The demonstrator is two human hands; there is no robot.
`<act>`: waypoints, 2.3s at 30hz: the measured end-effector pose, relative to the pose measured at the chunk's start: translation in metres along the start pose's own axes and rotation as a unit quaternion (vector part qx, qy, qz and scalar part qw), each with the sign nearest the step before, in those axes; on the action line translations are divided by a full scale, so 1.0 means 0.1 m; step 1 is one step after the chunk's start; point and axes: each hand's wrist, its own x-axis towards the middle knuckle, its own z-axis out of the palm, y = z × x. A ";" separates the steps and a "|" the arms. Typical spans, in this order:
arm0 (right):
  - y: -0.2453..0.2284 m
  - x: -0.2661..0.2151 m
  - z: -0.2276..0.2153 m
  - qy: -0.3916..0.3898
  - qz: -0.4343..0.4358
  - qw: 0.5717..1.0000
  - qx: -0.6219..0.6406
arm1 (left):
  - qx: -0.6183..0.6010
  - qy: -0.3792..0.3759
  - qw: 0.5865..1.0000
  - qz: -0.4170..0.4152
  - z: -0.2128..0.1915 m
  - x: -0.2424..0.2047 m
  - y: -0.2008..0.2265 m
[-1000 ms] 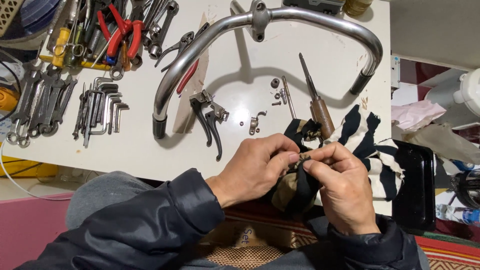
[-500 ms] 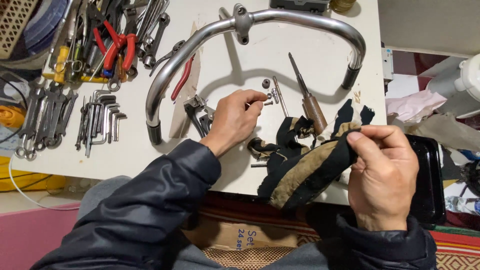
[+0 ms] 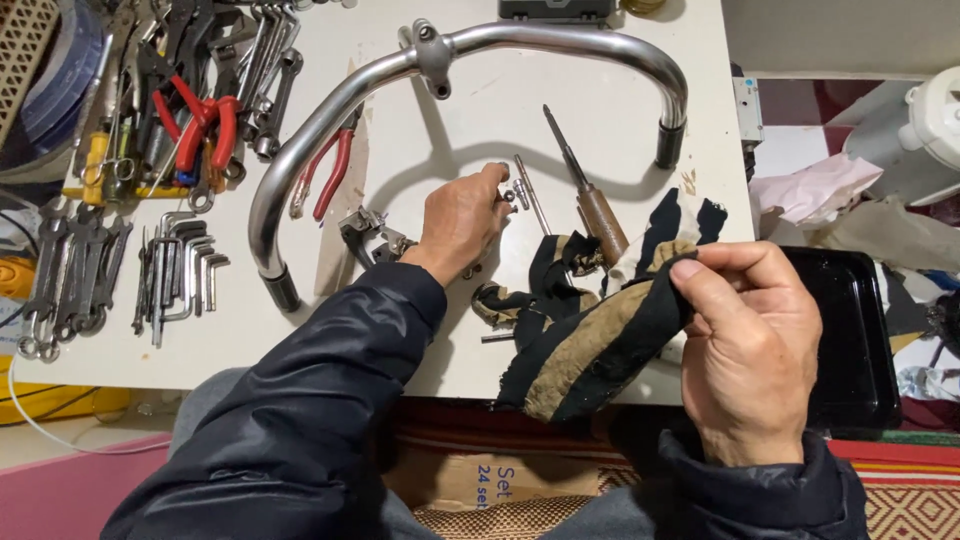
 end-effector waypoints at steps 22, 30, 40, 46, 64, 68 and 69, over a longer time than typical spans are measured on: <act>0.05 -0.04 0.02 -0.039 -0.033 0.999 -0.008 | -0.077 0.055 0.995 0.021 -0.21 -0.03 -0.11; 0.11 -0.07 -0.01 -0.052 -0.074 0.995 -0.041 | -0.077 -0.098 0.978 -0.166 -0.89 -0.24 -0.10; 0.07 -0.11 0.04 -0.073 -0.049 0.993 -0.080 | -0.030 -0.097 0.994 -0.038 -0.92 -0.61 -0.13; 0.09 -0.10 0.04 -0.072 -0.048 0.993 -0.080 | -0.002 -0.157 0.988 -0.015 -0.75 -0.73 -0.12; 0.08 -0.08 0.07 -0.086 -0.068 0.988 -0.104 | -0.185 -0.217 0.934 -0.217 -1.34 -0.43 0.49; -0.05 -0.17 0.16 -0.145 -0.066 0.980 -0.117 | -0.524 -0.215 0.704 -0.428 -1.80 -0.36 0.88; -0.10 -0.21 0.20 -0.168 -0.074 0.973 -0.144 | -0.613 -0.194 0.622 -0.448 -1.80 -0.39 0.88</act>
